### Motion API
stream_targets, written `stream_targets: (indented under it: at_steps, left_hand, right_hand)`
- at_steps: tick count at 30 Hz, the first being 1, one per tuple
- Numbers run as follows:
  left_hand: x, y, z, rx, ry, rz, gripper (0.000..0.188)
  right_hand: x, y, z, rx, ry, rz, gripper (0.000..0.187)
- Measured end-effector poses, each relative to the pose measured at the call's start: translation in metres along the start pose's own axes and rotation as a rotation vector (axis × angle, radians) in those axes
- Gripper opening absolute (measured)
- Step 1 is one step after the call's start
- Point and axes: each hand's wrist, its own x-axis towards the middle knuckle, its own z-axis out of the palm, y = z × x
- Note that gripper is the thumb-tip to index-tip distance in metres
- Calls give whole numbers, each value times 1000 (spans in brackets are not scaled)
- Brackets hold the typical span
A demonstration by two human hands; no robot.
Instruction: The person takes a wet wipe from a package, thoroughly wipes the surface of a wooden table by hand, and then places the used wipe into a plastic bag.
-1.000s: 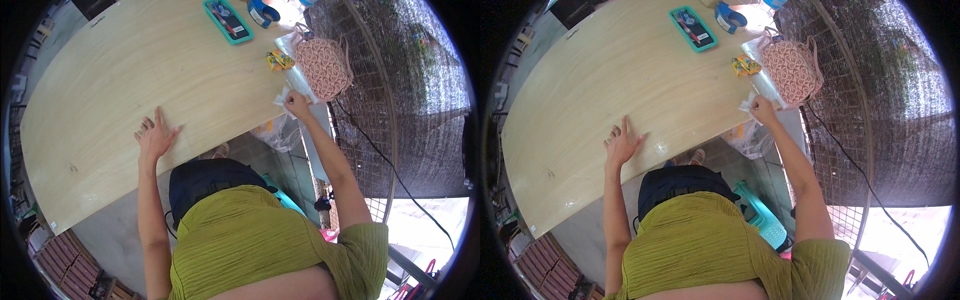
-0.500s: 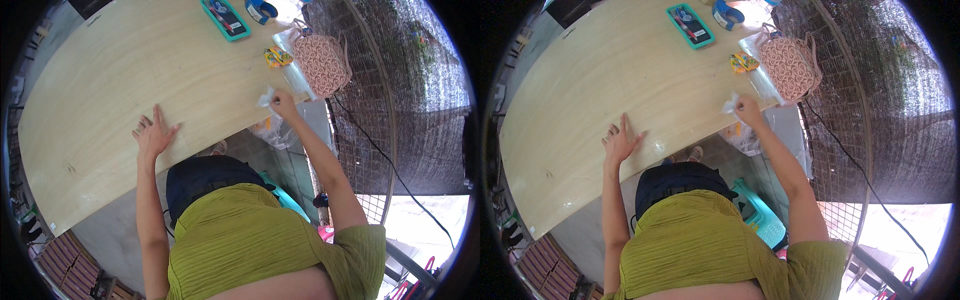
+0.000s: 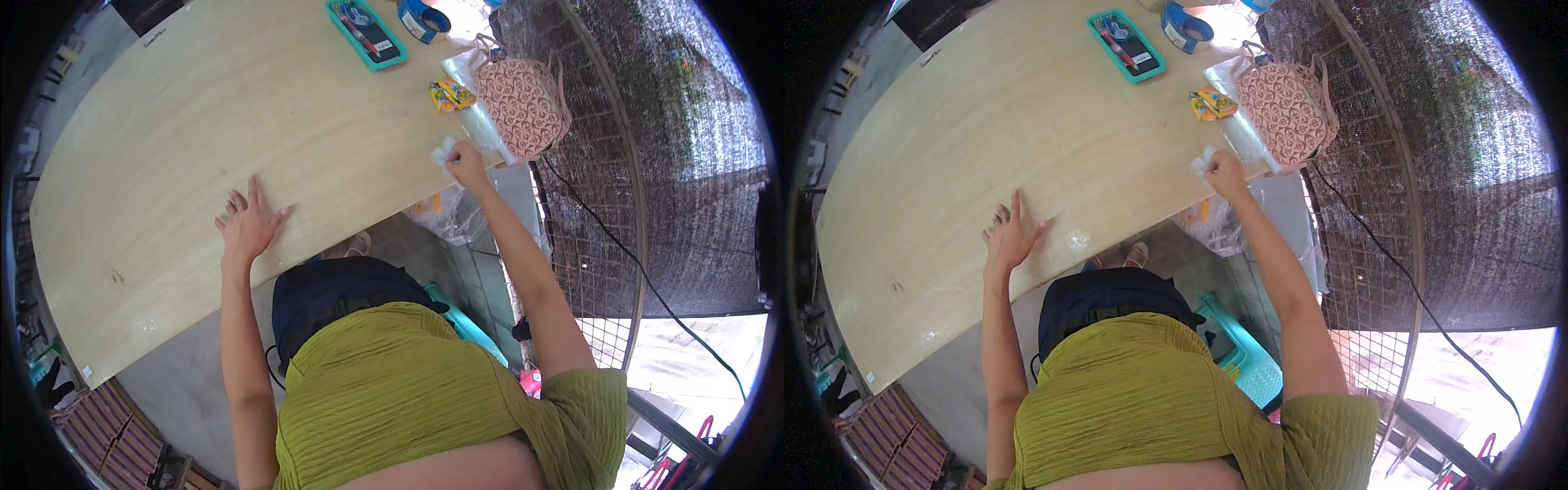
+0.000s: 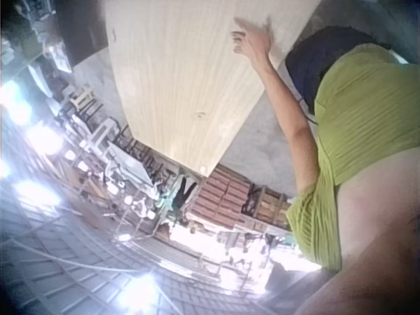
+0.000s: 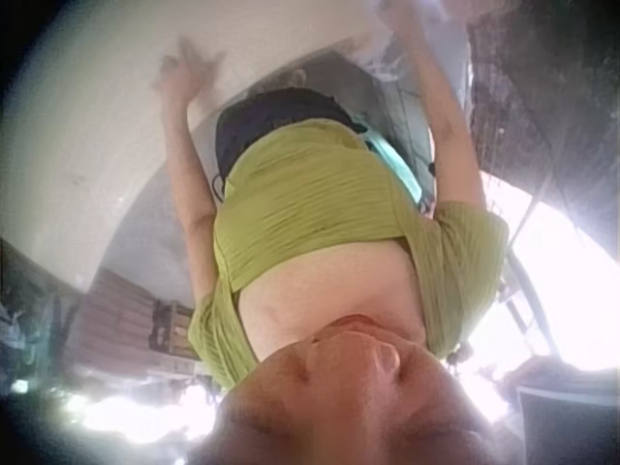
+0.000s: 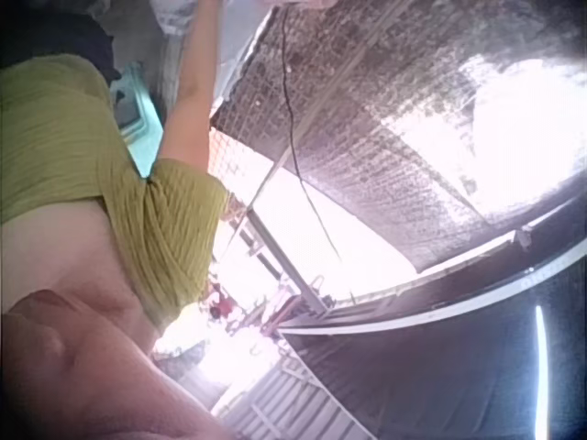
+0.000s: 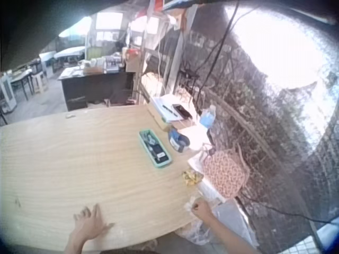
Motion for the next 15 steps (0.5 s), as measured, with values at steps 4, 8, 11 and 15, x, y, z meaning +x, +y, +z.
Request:
stream_targets:
  at_steps: [4, 8, 11, 15]
  left_hand:
    - [-3, -5, 5, -5, -13, -23, 95]
    - [-5, -8, 7, -24, -6, 14, 96]
    - [-4, -3, 4, -30, -33, -5, 96]
    - [5, 12, -3, 15, -51, -15, 98]
  right_hand:
    - [-12, -15, 6, 15, -15, -47, 13]
    - [-14, 39, -41, -185, 59, 139, 12]
    - [-28, 26, -13, -31, 22, -6, 12]
    - [-30, 12, -23, -12, 27, 86, 13]
